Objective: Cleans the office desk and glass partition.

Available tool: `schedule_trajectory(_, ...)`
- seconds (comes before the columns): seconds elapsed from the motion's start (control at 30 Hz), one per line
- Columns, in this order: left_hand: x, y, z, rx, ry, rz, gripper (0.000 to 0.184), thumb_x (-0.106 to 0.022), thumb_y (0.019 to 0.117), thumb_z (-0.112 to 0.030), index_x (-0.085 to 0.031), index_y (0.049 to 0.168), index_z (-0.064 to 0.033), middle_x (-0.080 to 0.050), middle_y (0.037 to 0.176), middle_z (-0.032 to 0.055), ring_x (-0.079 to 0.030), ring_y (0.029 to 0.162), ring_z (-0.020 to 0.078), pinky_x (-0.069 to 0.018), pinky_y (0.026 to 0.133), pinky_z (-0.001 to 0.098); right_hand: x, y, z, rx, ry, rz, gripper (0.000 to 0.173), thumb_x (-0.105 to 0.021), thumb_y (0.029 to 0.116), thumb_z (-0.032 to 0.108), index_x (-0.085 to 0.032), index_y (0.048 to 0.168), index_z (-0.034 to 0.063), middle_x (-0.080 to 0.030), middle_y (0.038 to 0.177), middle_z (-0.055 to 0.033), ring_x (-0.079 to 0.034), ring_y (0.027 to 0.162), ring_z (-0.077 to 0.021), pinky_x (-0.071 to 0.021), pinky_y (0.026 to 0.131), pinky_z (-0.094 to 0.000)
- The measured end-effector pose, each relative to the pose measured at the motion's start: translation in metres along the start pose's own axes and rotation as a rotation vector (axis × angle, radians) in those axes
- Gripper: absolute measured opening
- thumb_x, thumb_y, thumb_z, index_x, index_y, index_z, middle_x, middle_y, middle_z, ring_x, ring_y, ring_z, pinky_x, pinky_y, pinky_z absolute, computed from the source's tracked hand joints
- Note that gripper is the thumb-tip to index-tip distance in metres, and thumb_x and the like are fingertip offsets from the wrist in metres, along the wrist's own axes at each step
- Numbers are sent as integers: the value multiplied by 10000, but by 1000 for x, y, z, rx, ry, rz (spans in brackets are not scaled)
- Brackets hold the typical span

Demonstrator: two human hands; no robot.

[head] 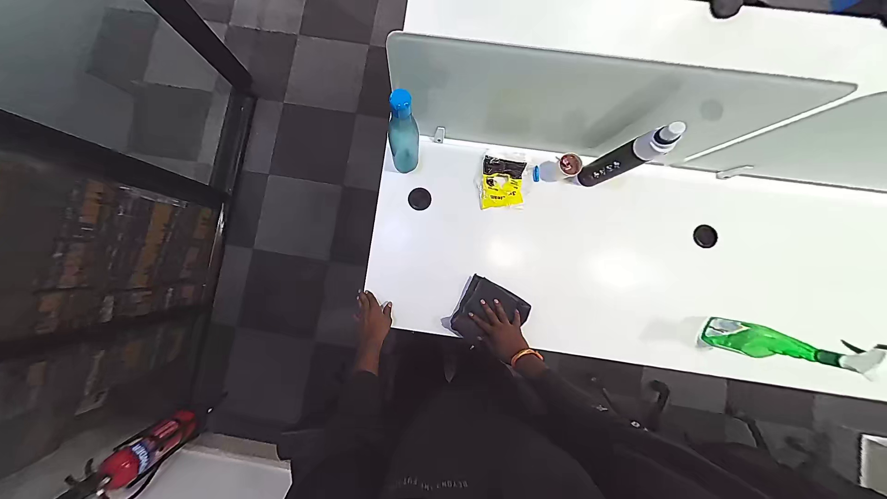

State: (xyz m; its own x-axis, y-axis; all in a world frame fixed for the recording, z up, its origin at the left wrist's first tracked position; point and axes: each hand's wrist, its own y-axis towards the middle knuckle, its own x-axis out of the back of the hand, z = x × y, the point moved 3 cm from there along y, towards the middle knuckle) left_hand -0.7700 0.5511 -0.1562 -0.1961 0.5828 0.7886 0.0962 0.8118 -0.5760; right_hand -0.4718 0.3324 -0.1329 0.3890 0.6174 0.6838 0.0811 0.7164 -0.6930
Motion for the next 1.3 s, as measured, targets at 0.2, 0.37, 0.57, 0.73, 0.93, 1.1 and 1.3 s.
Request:
schedule_trajectory(0.2,14,8,1,-63,140,142,845,-667,944,-278,-235,1606,23,-129,1704,221,-225,1556,384,-266,1206,612,20,24,14,21,-36,85,836,-695,920,497,-235,1618,477,14,1752,-70,42,1572,-491,-88,1069,-893)
schedule_trajectory(0.37,19,11,4,-109,128,156,834,-683,878,-91,-277,1600,6,-141,1710,188,-251,1553,361,-301,1190,606,46,62,42,113,-117,107,921,-764,878,427,-217,1617,487,24,1751,-77,34,1564,-514,-100,1052,-903)
schedule_trajectory(0.57,30,12,15,-163,28,182,700,-557,953,-81,-301,1603,-30,-213,1701,153,-322,1530,326,-319,1198,567,82,126,111,161,-132,67,971,-789,856,405,-197,1622,486,33,1750,-83,47,1558,-528,-90,1023,-927)
schedule_trajectory(0.73,35,12,24,-176,-16,213,721,-560,961,-95,-275,1622,-71,-227,1704,119,-356,1517,309,-361,1185,549,111,177,156,144,-82,12,895,-732,896,449,-209,1622,480,12,1752,-71,65,1561,-516,-61,1013,-935)
schedule_trajectory(0.93,41,-6,34,-155,-19,223,691,-565,984,-141,-292,1610,-39,-383,1629,165,-503,1413,340,-420,1138,552,131,195,182,68,-41,-48,744,-657,979,410,-272,1613,458,6,1753,-45,54,1577,-471,-103,1053,-902)
schedule_trajectory(1.1,48,-22,45,-25,-68,201,548,-550,998,-116,-432,1522,-10,-625,1361,244,-639,1230,384,-499,1055,558,99,166,179,189,-13,-97,561,-535,1043,287,-404,1581,376,-197,1729,-40,-87,1584,-439,-123,1125,-842)
schedule_trajectory(1.3,35,-21,39,-135,-60,28,586,-543,998,-112,-394,1555,-7,-417,1600,195,-488,1429,335,-426,1159,498,36,94,178,426,4,36,510,-627,946,38,-614,1429,200,-382,1657,-26,-197,1580,-356,-128,1203,-752)
